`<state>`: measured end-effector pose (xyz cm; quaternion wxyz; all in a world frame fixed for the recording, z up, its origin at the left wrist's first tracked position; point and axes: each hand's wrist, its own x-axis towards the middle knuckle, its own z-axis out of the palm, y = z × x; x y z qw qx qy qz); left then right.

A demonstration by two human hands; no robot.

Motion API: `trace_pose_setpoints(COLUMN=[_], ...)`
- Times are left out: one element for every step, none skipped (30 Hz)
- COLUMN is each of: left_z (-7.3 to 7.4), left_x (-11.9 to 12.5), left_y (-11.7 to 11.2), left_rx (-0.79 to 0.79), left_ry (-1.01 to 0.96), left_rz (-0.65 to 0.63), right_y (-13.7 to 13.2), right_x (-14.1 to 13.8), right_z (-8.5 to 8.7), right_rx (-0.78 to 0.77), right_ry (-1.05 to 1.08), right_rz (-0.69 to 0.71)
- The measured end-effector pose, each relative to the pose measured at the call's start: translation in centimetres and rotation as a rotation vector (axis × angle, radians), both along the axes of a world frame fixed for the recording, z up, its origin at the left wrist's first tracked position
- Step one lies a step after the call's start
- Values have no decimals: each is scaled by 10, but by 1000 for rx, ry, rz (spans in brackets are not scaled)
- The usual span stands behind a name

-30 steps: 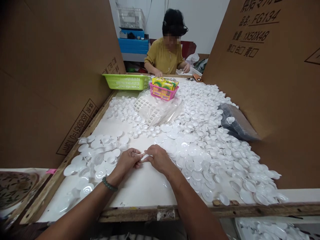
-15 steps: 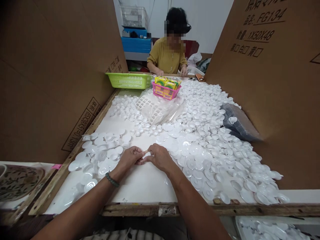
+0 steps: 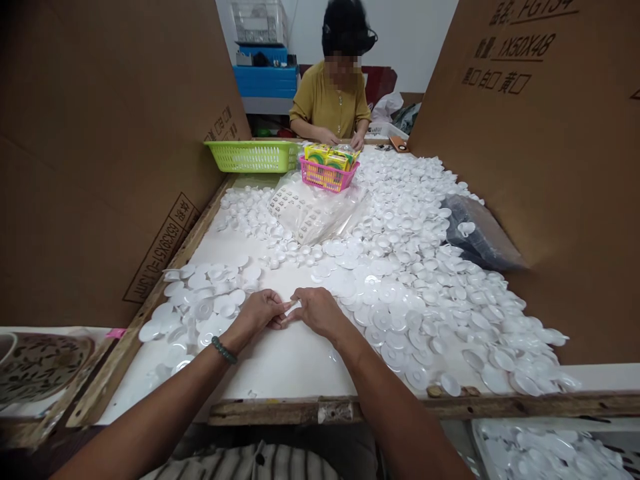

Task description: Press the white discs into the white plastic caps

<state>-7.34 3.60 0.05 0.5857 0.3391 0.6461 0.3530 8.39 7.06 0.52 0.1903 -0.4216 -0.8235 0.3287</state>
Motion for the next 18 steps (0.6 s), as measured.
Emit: trace_pose_setpoints(left_z=[0, -1, -1, -2, -2, -3, -2, -2, 0, 2, 5, 8, 12, 17, 21, 26, 30, 34], left_x=[0, 0, 0, 0, 0, 1, 1, 2, 2, 2, 1, -1, -3, -6, -10, -13, -17, -20], left_y=[-1, -2, -3, -4, -6, -8, -10, -12, -13, -15, -17, -19, -21, -24, -26, -28, -30, -32], left_rx=[4, 14, 33, 63, 98, 132, 158, 172, 182, 190, 200, 215, 232, 250, 263, 265, 264, 257], left_ry=[2, 3, 9, 18, 33, 56, 85, 120, 165, 225, 308, 409, 525, 646, 762, 867, 956, 1030], left_rz=[-5, -11, -14, -15, -17, -20, -27, -38, -60, -88, -120, -157, -195, -230, -256, -272, -282, -287], right_y=[-1, -2, -3, -4, -5, -6, -6, -6, -4, -3, 0, 3, 7, 11, 15, 19, 22, 24], right_x=[-1, -2, -2, -3, -3, -3, -2, -1, 1, 2, 5, 7, 10, 14, 17, 20, 23, 25], right_z=[1, 3, 3, 4, 4, 4, 4, 4, 3, 4, 4, 4, 4, 4, 3, 3, 2, 1], right_rx=[-14, -34, -55, -76, -93, -105, -113, -113, -102, -75, -31, 27, 94, 163, 223, 270, 300, 318], right_ry=[-8, -10, -9, -5, 0, 6, 11, 17, 25, 34, 42, 45, 40, 28, 10, -10, -27, -43], right_rz=[-17, -33, -47, -54, -51, -37, -13, 12, 31, 32, 9, -38, -101, -168, -230, -281, -316, -334])
